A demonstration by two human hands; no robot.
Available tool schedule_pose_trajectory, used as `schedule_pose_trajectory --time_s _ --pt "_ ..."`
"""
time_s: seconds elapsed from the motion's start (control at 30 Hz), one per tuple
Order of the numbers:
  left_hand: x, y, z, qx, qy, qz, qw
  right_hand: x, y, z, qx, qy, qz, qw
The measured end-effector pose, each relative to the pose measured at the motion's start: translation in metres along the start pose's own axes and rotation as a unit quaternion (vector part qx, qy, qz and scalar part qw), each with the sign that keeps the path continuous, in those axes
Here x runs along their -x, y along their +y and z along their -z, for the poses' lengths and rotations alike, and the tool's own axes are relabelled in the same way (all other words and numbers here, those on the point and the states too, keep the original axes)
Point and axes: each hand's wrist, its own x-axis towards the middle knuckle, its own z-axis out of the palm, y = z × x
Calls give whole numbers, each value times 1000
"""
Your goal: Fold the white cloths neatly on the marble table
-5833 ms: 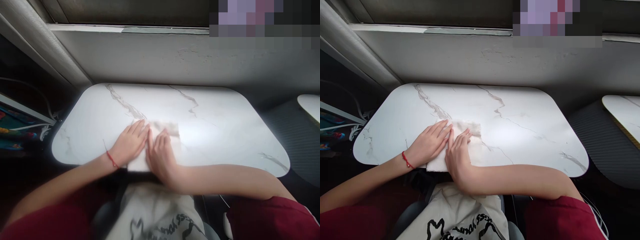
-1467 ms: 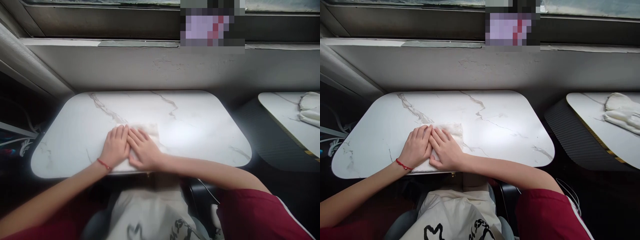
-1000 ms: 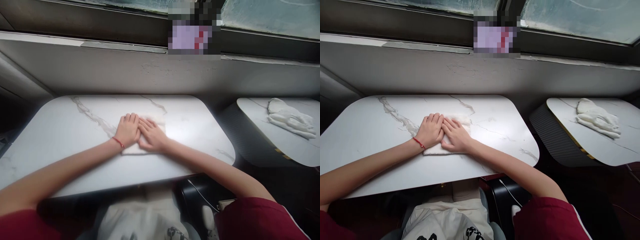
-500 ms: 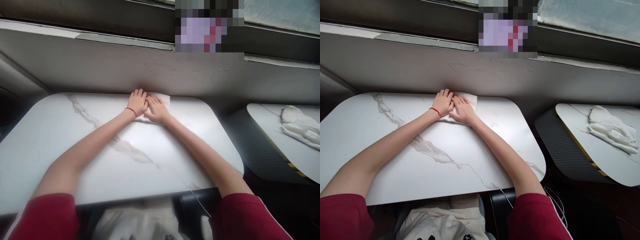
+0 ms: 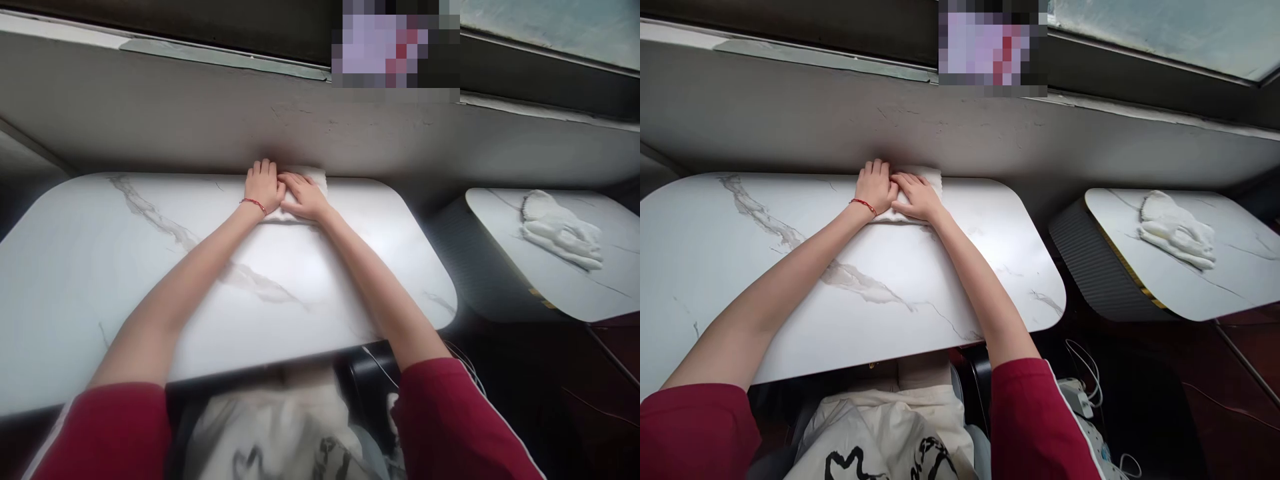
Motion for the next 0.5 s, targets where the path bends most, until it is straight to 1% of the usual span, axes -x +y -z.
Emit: schedule_pose_trajectory --time_s 0.17,0.27,0.33,0.4,0.5 --pt "9 -3 2 -7 8 -32 999 9 -15 5 22 -9 -17 1000" --pt "31 5 12 -32 3 -67 997 35 -27 8 27 -22 -12 999" --pt "58 19 23 -49 -13 -106 993 68 -39 14 26 -31 12 999" --pt "92 37 36 -64 -42 -153 985 113 -56 24 26 -30 39 998" --pt "147 70 54 -83 -88 -200 972 183 -87 42 29 -35 48 998"
